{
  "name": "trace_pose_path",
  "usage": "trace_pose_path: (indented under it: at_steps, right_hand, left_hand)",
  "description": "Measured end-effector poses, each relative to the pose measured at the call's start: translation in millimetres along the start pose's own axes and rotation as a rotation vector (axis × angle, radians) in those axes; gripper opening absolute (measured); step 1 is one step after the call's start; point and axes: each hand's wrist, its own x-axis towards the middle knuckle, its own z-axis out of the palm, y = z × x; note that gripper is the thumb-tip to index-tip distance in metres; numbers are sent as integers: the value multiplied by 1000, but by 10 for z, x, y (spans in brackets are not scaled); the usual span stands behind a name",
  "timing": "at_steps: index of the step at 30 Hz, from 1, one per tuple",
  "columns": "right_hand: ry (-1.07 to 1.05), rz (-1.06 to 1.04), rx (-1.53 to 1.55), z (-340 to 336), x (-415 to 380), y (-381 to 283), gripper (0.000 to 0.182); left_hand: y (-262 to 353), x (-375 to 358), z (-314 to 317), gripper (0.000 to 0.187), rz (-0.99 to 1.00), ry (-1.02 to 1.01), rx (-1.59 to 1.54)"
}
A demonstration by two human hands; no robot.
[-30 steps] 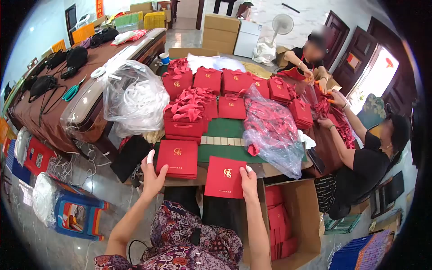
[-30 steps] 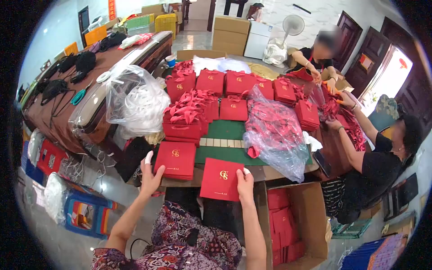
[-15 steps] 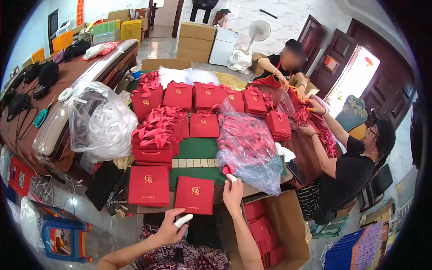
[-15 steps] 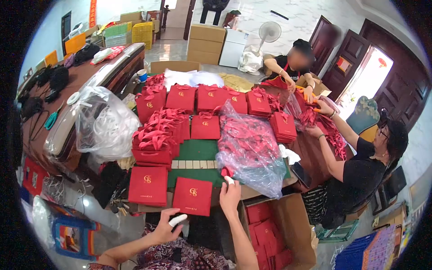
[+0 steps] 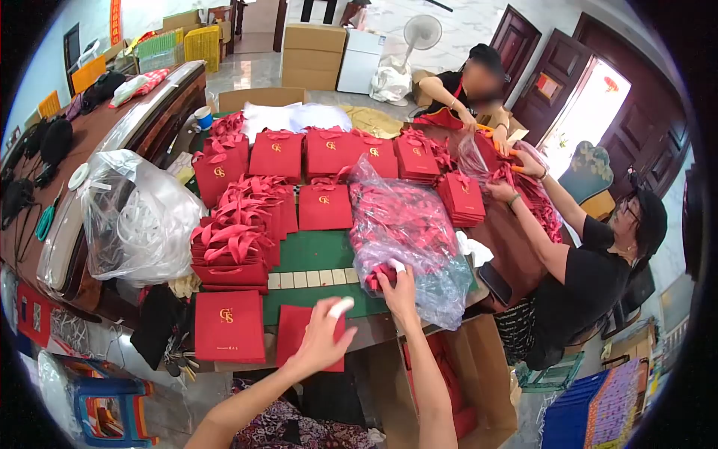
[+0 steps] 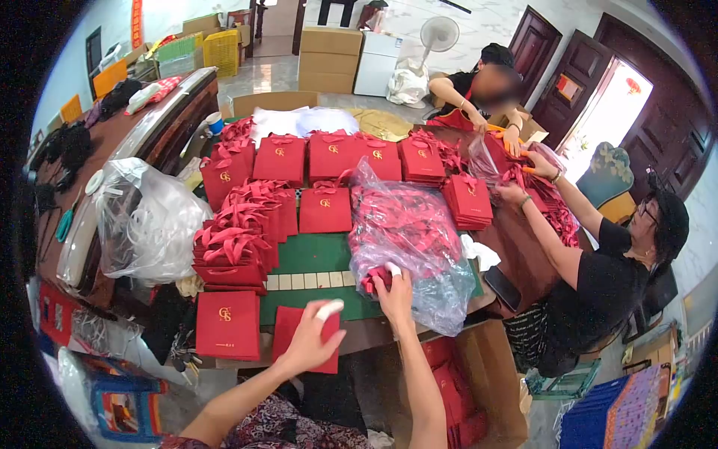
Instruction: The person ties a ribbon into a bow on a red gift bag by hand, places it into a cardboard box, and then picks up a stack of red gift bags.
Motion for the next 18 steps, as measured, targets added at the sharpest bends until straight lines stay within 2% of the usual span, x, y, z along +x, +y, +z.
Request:
trace_pose_path:
  at_steps: [2,4,5,7,9,11,12,13,15,16,18]
  right_hand:
    - [-7,43,47,-81,-49,-40,50]
    - [-131,143,-79,-187,-75,-70,58]
    - [-128,140,-82,-200,-79,-43,58]
    - [-45,-42,-140,-172,-75,36,66]
    - [-19,-66,-153,-136,-16,114,70]
    - [-39,-82,-169,-102,63,176,71]
    - [-32,-90,-173,-80,108,202,66]
    - [-30,-86,-171,-78,158,227,66]
    - [-61,-89,-115,-63,253,263,60]
    - [-53,-87,-105,-65,287,274,52]
    - [-53,-84,-68,-103,316,324,50]
  left_hand:
    - [-114,335,177,64,-111,22,23]
    - [-287,643,407,68,-168,38,50]
    - [-390,784,536,69,-202,68,105]
    - [-575,1035,700,70,-229,101,159]
    - [-743,1268,849,71,-354,63,135]
    - [-1081,1434,1015,70,-348,72,148]
    - [-1021,1495,990,60,-457,99,33]
    - [-1220,1543,1116,60,-455,95,36]
    - [-1575,1668,1309,45,-427,183,-431]
    - [-1337,1681,1186,33,-532,100,-598]
    - [-1060,1730,1044,30,-603,58,-697]
